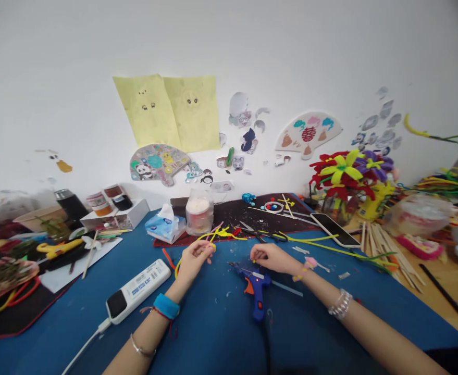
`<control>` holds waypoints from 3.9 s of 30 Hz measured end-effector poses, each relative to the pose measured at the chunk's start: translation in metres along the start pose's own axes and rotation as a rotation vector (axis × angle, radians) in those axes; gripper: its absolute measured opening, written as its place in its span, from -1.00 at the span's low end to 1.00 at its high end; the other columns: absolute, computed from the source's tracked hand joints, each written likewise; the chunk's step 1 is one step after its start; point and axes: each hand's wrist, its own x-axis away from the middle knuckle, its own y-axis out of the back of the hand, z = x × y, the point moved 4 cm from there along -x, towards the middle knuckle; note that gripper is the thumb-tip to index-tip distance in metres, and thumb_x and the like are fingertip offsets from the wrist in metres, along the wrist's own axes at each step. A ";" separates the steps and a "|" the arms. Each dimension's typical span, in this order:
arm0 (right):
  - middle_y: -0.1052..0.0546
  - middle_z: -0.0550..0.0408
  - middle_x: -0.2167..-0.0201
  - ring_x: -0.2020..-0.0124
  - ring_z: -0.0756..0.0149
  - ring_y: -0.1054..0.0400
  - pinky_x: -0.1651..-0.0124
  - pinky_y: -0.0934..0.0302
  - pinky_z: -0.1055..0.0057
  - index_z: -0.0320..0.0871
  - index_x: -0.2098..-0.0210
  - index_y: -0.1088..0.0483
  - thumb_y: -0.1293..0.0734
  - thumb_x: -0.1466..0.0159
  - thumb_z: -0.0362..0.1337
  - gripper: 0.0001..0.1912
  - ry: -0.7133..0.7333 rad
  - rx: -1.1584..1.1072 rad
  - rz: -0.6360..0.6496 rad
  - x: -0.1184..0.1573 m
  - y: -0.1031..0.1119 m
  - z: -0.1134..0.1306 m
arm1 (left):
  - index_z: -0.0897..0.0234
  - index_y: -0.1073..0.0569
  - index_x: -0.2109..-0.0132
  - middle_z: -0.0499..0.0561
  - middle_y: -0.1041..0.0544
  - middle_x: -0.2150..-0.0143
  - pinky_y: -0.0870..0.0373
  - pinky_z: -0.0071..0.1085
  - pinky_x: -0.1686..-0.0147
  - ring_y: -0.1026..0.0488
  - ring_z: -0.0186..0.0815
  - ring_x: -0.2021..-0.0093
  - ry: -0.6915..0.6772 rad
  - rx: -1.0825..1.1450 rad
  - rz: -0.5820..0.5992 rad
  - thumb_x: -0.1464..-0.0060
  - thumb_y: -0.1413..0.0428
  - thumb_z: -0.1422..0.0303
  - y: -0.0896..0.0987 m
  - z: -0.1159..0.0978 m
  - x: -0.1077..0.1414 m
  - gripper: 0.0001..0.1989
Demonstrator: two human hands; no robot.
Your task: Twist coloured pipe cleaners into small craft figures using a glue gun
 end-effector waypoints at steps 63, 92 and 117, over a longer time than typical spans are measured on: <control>-0.10 0.26 0.71 0.62 0.48 0.03 0.48 0.12 0.43 -0.15 0.60 -0.11 -0.35 -0.11 -0.15 -0.65 -0.365 -0.807 -0.511 0.078 -0.091 0.055 | 0.38 -0.46 0.27 0.06 -0.55 0.37 -0.50 -0.49 0.37 -0.56 -0.26 0.35 0.608 0.170 0.284 0.19 -0.28 0.40 -0.032 0.002 0.053 -0.73; -0.02 0.25 0.73 0.64 0.48 0.05 0.52 0.17 0.42 -0.13 0.69 0.00 -0.29 -0.19 -0.03 -0.49 -0.312 -0.819 -0.474 0.082 -0.093 0.032 | 0.35 -0.41 0.45 0.00 -0.51 0.50 -0.35 -0.51 0.62 -0.40 -0.41 0.63 0.351 0.115 0.256 0.15 -0.28 0.28 -0.025 -0.017 0.048 -0.75; -0.29 0.15 0.57 0.52 0.43 -0.14 0.42 -0.02 0.46 -0.18 0.56 -0.23 -0.31 -0.15 -0.16 -0.73 -0.322 -0.744 -0.488 0.083 -0.088 0.053 | 0.40 -0.51 0.36 0.07 -0.54 0.35 -0.43 -0.48 0.43 -0.49 -0.35 0.44 0.253 0.176 0.236 0.06 -0.24 0.38 -0.025 -0.026 0.047 -0.86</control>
